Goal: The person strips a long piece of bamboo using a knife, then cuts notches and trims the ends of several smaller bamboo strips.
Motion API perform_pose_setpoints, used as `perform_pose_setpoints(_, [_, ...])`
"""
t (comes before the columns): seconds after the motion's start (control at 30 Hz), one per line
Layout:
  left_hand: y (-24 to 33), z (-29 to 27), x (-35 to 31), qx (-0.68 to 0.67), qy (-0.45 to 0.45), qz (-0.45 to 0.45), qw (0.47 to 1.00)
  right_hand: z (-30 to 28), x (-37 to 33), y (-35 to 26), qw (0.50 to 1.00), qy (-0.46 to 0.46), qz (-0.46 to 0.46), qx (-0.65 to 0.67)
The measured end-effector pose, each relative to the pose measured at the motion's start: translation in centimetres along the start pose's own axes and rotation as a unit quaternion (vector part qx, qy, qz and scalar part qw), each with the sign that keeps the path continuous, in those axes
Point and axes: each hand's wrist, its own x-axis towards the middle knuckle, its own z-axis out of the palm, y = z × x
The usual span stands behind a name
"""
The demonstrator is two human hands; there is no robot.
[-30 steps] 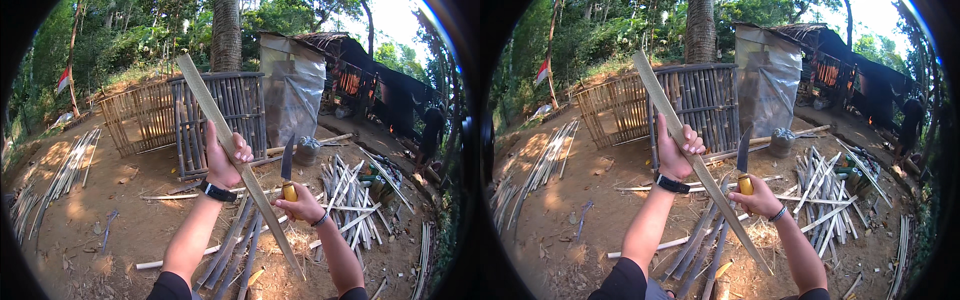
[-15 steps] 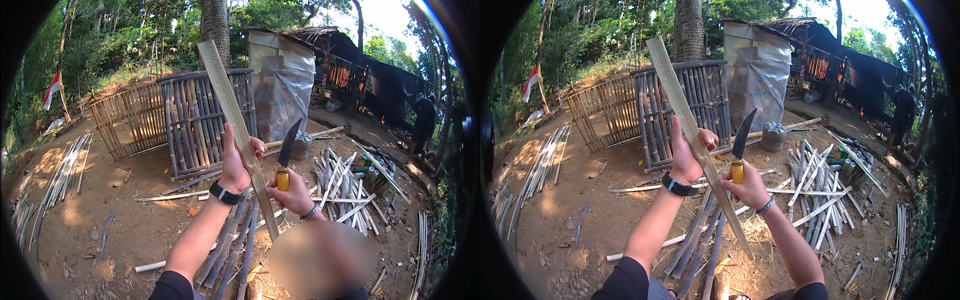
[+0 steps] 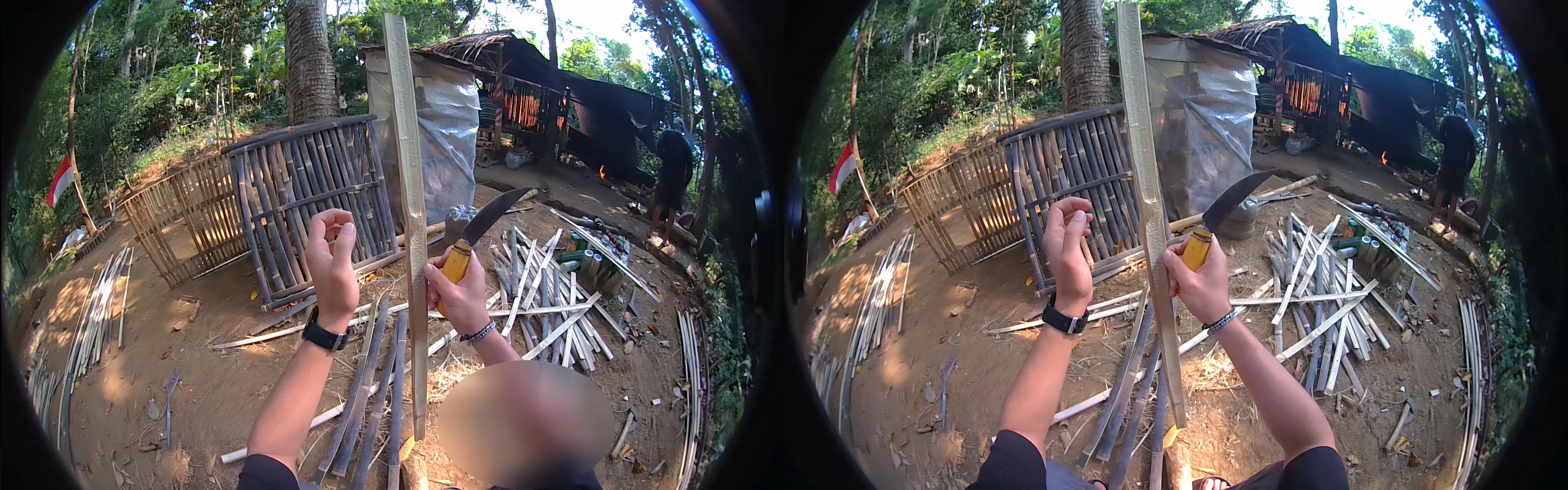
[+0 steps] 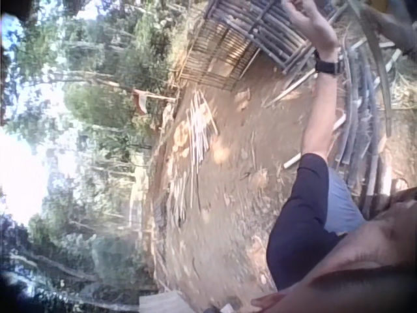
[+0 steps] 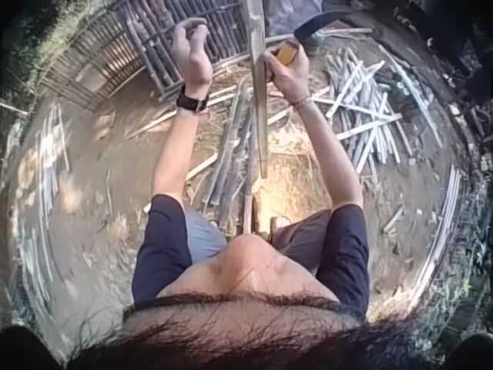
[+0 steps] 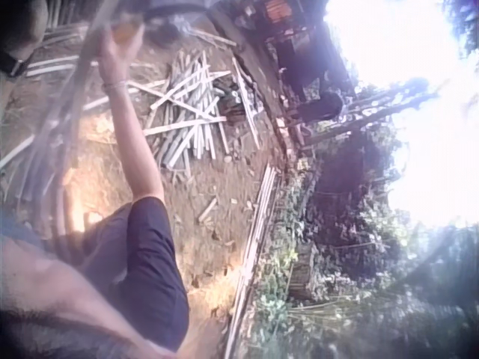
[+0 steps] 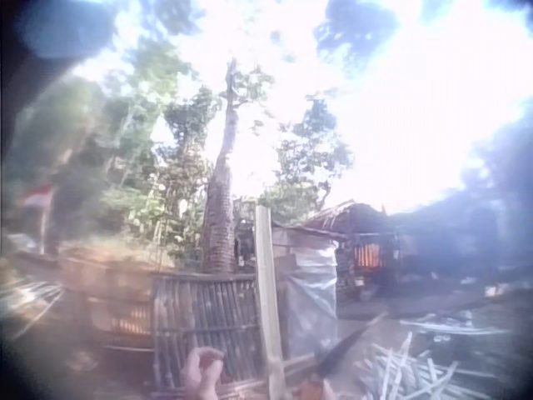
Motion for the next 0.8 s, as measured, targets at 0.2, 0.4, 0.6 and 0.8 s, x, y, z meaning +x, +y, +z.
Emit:
perform_pose_setpoints(0.2, [2.9,3.5,-4.5,0.186,-0.567,-0.165,0.785,-1.5,1.5,0.5,0.986,0.156,-0.067,-0.003])
perform_pose_setpoints(0.4, [-5.6,5.7,-14.2,0.251,-0.669,-0.309,0.628,-2.1,2.5,-0.7,0.958,0.264,-0.115,0.010])
perform_pose_setpoints(0.6, [-10.4,5.5,-17.9,-0.185,-0.146,-0.526,0.817,-4.6,2.8,-0.9,0.930,0.349,-0.103,0.054])
perform_pose_setpoints(0.8, [-9.8,4.1,-12.3,-0.291,0.030,-0.374,0.880,-5.2,3.0,-0.3,0.915,0.375,-0.047,0.142])
